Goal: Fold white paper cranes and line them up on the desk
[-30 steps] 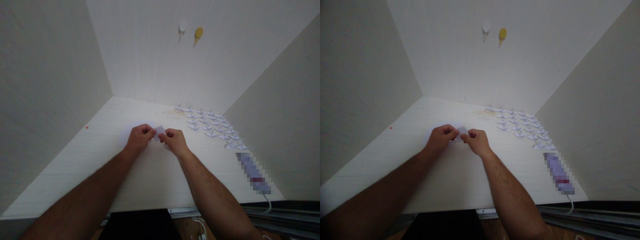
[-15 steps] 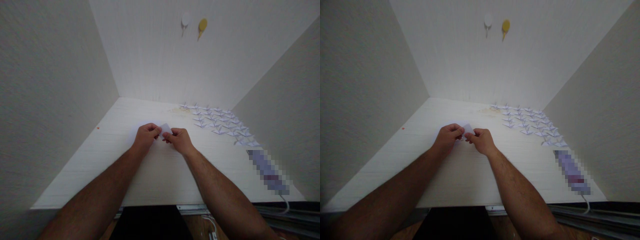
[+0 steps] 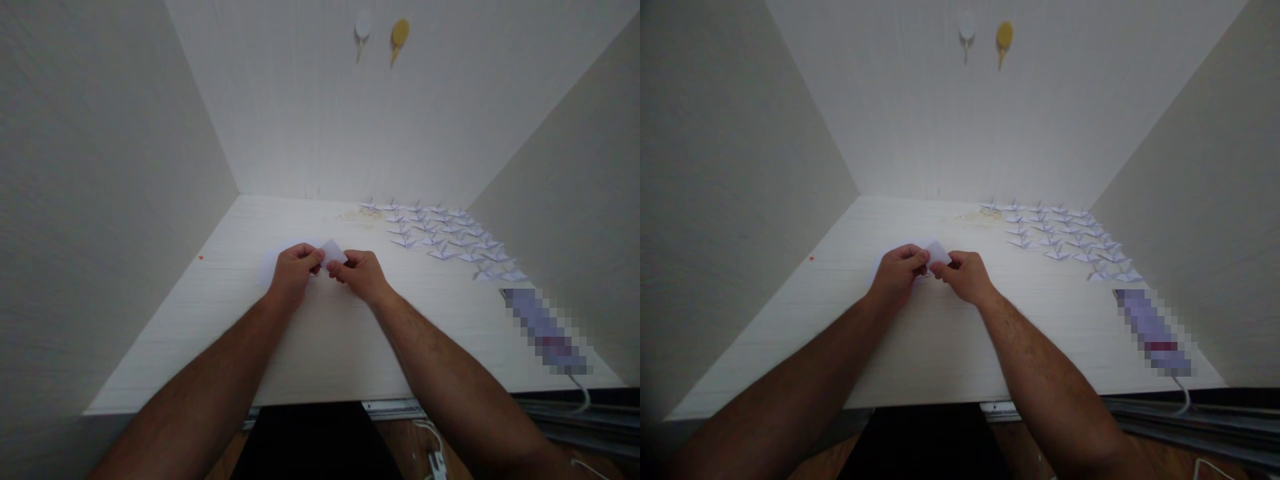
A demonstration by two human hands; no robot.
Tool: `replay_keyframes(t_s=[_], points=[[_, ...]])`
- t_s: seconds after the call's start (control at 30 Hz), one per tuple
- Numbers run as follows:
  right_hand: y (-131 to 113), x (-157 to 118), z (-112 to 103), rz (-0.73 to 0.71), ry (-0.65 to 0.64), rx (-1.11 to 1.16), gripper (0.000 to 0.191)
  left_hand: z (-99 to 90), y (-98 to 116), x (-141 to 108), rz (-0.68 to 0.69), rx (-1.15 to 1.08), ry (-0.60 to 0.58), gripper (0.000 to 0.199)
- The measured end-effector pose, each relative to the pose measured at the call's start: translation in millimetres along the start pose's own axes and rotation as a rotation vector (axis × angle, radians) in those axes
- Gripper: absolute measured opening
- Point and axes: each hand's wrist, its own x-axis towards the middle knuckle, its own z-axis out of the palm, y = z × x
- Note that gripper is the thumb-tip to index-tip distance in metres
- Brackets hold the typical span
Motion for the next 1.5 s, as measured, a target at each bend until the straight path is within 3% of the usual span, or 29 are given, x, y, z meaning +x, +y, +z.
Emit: replay_keyframes(t_s=[0.27,0.43,0.63,0.83,1.0,1.13,1.37,1.5], points=[[-4,0,5,-0.003,-0.034,0.044,0.023,1.9,3,-2,0.064,0.046,0.064,0.021],[-5,0,10,0.040,0.036,0.001,0.026,0.9,0,-1,0.113,0.054,0.081,0.020],[-4,1,11,0.029,0.011,-0.065,0.029,1.0,-6,2,0.122,0.051,0.123,0.021],[-2,0,11,-0.008,0.041,-0.033,0.029,-0.4,-2,1,0.111,0.060,0.089,0.019],[-7,-1,8,-0.026,0.119,-0.063,0.034,0.1,5,-1,0.106,0.158,0.089,0.019],[-9,0,7,-0.016,0.103,-0.082,0.035,-0.4,12,-2,0.143,0.255,0.113,0.018],[-5,2,2,-0.097,0.144,-0.179,0.038,-4.4,19,-3,0.166,0.465,-0.041,0.018],[-4,3,1,-0.081,0.131,-0.174,0.038,-3.2,22,-4,0.163,0.511,-0.022,0.018]])
